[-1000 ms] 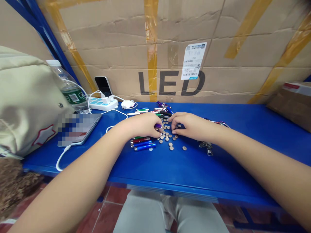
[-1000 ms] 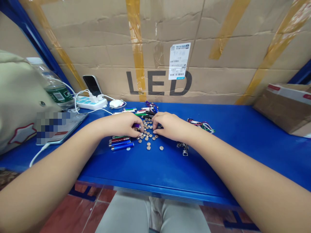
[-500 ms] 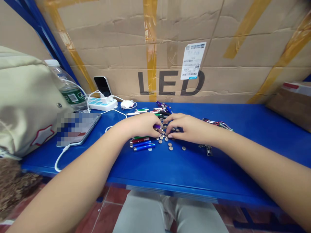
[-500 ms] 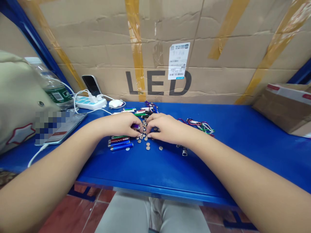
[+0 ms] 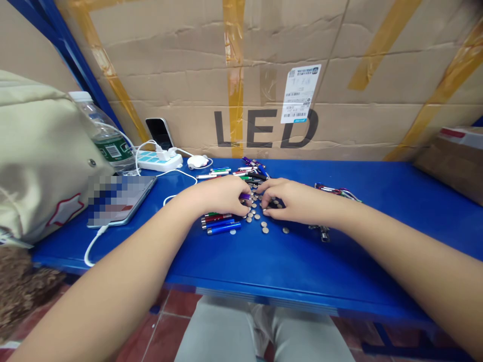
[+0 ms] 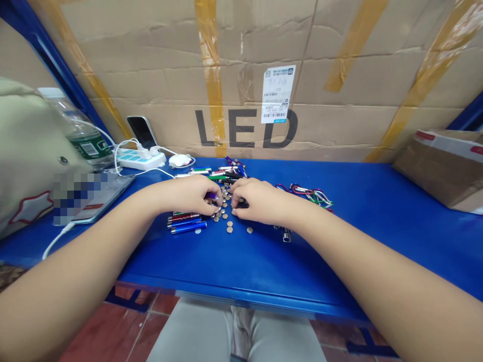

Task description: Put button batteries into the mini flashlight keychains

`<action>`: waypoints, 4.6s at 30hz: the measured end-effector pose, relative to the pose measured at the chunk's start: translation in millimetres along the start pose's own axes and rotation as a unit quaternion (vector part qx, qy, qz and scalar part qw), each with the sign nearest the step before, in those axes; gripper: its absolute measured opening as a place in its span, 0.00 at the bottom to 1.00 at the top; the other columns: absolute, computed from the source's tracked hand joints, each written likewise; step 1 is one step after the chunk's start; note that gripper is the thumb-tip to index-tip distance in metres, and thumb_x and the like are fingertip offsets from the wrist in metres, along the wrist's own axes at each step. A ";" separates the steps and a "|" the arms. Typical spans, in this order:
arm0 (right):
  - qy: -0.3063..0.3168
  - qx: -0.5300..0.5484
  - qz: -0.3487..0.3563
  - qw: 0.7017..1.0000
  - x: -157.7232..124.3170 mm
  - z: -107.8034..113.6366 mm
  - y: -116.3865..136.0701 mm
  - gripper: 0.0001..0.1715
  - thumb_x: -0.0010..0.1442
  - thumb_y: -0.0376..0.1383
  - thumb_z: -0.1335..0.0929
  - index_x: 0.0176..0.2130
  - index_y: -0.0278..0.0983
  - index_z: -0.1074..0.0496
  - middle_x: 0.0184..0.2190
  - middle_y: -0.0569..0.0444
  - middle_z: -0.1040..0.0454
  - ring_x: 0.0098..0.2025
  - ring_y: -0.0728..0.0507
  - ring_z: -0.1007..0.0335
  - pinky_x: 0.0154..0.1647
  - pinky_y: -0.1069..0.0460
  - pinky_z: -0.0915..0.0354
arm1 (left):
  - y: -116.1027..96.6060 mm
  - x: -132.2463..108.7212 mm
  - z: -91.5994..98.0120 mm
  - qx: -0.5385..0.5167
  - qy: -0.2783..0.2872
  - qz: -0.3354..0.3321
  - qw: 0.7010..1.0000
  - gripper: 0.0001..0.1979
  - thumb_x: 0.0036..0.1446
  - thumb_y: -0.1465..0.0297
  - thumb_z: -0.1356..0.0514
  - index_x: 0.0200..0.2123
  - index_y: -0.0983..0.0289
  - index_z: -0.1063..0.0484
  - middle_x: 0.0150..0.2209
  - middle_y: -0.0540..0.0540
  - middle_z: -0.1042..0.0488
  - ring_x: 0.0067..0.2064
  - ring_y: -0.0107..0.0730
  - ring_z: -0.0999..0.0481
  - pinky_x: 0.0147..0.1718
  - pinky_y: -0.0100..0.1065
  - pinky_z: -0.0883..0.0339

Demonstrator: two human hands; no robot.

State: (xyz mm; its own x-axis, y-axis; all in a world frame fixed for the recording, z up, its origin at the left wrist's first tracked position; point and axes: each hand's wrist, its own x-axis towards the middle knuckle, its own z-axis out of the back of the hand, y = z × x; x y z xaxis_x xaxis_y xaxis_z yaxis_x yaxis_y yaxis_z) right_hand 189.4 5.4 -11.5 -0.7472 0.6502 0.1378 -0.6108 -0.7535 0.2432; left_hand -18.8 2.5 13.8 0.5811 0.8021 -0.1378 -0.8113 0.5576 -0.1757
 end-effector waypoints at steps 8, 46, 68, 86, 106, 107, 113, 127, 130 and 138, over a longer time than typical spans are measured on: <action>-0.013 -0.011 -0.013 1.000 0.4 2.3 4.9 0.04 0.54 0.29 0.30 0.31 0.38 0.25 0.48 0.49 0.25 0.49 0.39 0.29 0.50 0.45 0.33 | 1.6 -0.1 -2.0 -0.006 -0.005 -0.005 1.000 0.11 0.51 0.62 0.43 0.32 0.61 0.26 0.28 0.51 0.26 0.26 0.29 0.33 0.26 0.33 0.45; -0.016 0.001 0.022 1.000 1.4 -3.1 6.5 0.04 0.55 0.32 0.30 0.34 0.39 0.24 0.47 0.49 0.24 0.49 0.40 0.28 0.52 0.45 0.33 | 3.2 -9.5 17.1 -0.024 0.015 -0.014 1.000 0.14 0.50 0.58 0.36 0.39 0.56 0.20 0.30 0.48 0.25 0.29 0.27 0.32 0.29 0.30 0.45; -0.076 -0.026 0.047 0.996 -0.7 0.4 2.0 0.11 0.60 0.34 0.33 0.42 0.39 0.22 0.49 0.47 0.25 0.51 0.38 0.29 0.53 0.42 0.34 | 1.6 -3.9 8.7 -0.013 0.007 -0.029 0.999 0.14 0.56 0.59 0.41 0.35 0.61 0.21 0.31 0.51 0.23 0.30 0.28 0.30 0.31 0.31 0.42; -0.066 -0.061 0.032 0.995 4.2 -8.5 -4.7 0.12 0.63 0.34 0.34 0.40 0.40 0.20 0.52 0.46 0.26 0.52 0.37 0.30 0.52 0.41 0.34 | 5.6 1.7 6.5 0.002 -0.019 0.026 0.999 0.11 0.52 0.63 0.38 0.36 0.60 0.20 0.29 0.50 0.23 0.29 0.28 0.31 0.29 0.30 0.43; -0.022 -0.030 -0.035 0.999 1.5 -1.6 0.1 0.09 0.57 0.33 0.31 0.39 0.40 0.21 0.50 0.49 0.26 0.50 0.39 0.29 0.54 0.44 0.36 | -3.5 13.7 -4.0 0.052 -0.060 0.073 0.994 0.13 0.54 0.61 0.41 0.35 0.62 0.21 0.31 0.54 0.23 0.31 0.33 0.30 0.28 0.32 0.45; -0.025 -0.028 -0.030 0.999 1.5 -1.8 0.5 0.09 0.57 0.33 0.31 0.39 0.40 0.21 0.50 0.49 0.26 0.51 0.39 0.29 0.55 0.44 0.36 | -2.8 14.1 -4.4 0.049 -0.058 0.073 0.994 0.13 0.54 0.61 0.41 0.35 0.62 0.21 0.30 0.54 0.23 0.31 0.33 0.30 0.27 0.32 0.45; -0.021 -0.019 -0.038 0.999 3.3 -1.0 6.9 0.09 0.56 0.30 0.32 0.36 0.39 0.22 0.50 0.49 0.25 0.51 0.40 0.29 0.54 0.45 0.35 | 2.2 15.9 -8.3 0.036 -0.056 0.054 0.996 0.14 0.55 0.60 0.42 0.36 0.63 0.22 0.32 0.55 0.22 0.31 0.35 0.28 0.28 0.32 0.42; -0.046 -0.046 0.014 0.998 4.3 -0.7 3.1 0.07 0.54 0.31 0.33 0.35 0.37 0.25 0.46 0.49 0.26 0.47 0.41 0.30 0.44 0.48 0.36 | -5.0 15.0 -4.5 0.041 -0.075 0.072 0.994 0.12 0.52 0.62 0.41 0.35 0.62 0.23 0.35 0.54 0.20 0.35 0.38 0.23 0.31 0.32 0.37; -0.061 -0.084 0.047 0.993 3.9 0.4 3.9 0.07 0.57 0.30 0.33 0.34 0.37 0.25 0.47 0.47 0.26 0.49 0.40 0.30 0.44 0.48 0.37 | -5.8 14.8 -4.0 0.027 -0.069 0.067 0.995 0.12 0.52 0.62 0.40 0.36 0.62 0.23 0.36 0.54 0.20 0.37 0.39 0.23 0.33 0.32 0.36; -0.050 -0.084 0.090 0.991 -0.6 4.4 4.8 0.09 0.57 0.28 0.33 0.33 0.38 0.23 0.47 0.50 0.25 0.50 0.41 0.31 0.45 0.48 0.37 | -3.9 14.4 -4.8 0.010 -0.073 0.050 0.996 0.11 0.52 0.62 0.40 0.34 0.62 0.23 0.34 0.53 0.20 0.36 0.38 0.23 0.32 0.32 0.36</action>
State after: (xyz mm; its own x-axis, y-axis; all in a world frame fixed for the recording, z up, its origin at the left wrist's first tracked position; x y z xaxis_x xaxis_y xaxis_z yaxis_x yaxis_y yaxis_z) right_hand 188.1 1.8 -6.2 -0.8241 0.5031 0.2603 -0.5106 -0.8588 0.0433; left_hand -6.9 10.9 7.8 0.4834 0.8753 -0.0094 -0.8663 0.4768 -0.1488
